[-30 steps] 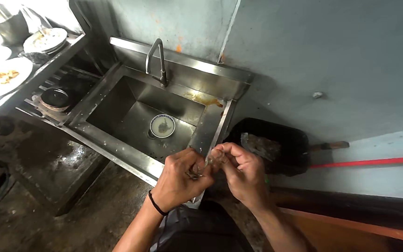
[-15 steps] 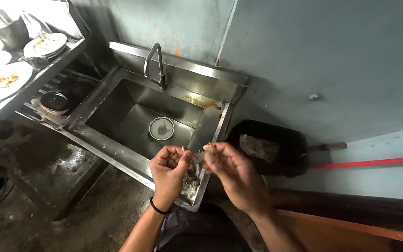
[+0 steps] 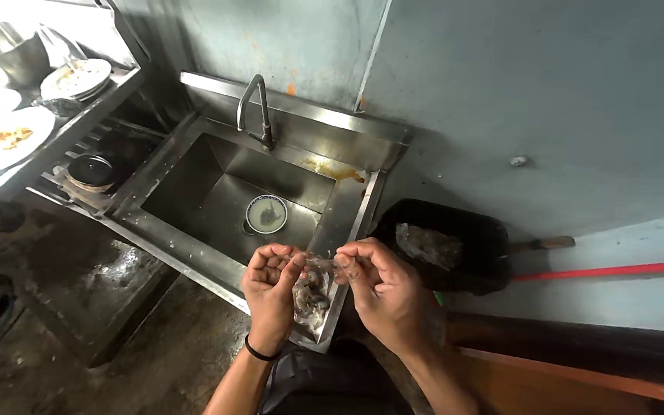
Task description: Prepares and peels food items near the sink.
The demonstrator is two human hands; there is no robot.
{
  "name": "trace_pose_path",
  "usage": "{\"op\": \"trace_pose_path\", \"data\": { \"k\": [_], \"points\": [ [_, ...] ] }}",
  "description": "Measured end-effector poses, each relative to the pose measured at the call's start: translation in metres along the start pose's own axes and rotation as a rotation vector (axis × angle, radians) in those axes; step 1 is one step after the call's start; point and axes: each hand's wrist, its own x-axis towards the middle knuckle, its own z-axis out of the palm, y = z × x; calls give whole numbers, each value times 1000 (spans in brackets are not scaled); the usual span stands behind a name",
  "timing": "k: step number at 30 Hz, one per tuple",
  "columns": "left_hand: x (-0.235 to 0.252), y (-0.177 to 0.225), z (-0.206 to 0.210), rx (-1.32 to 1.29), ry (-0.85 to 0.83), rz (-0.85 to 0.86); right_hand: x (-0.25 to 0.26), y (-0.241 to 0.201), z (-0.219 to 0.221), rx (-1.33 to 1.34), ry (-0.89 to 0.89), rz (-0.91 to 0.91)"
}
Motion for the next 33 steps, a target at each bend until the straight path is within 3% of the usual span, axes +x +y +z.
{"op": "trace_pose_path", "data": {
  "k": [3,7,10,17,23,27,33],
  "points": [
    [2,0,-2,-30,58,-71,2,5,-2,-20,22,-16],
    [3,1,-8,226,-147,-217,4,4,-6,-171,-10,-142],
    [2,2,1,239,-155,-392,7,4,-9,-279,-109,-313],
    [1,1,4,127,-129,-319,7,7,-21,-331,-165,-417],
    [3,6,8,316,-224,-402,5,21,-24,-377,-156,-508],
    [1,3,9,40,-107,-576,8,22,-27,-345,-110,-493],
    [-2,-1,20,-271,188,-712,-3,18,-30,-365,-68,-214]
  ]
}}
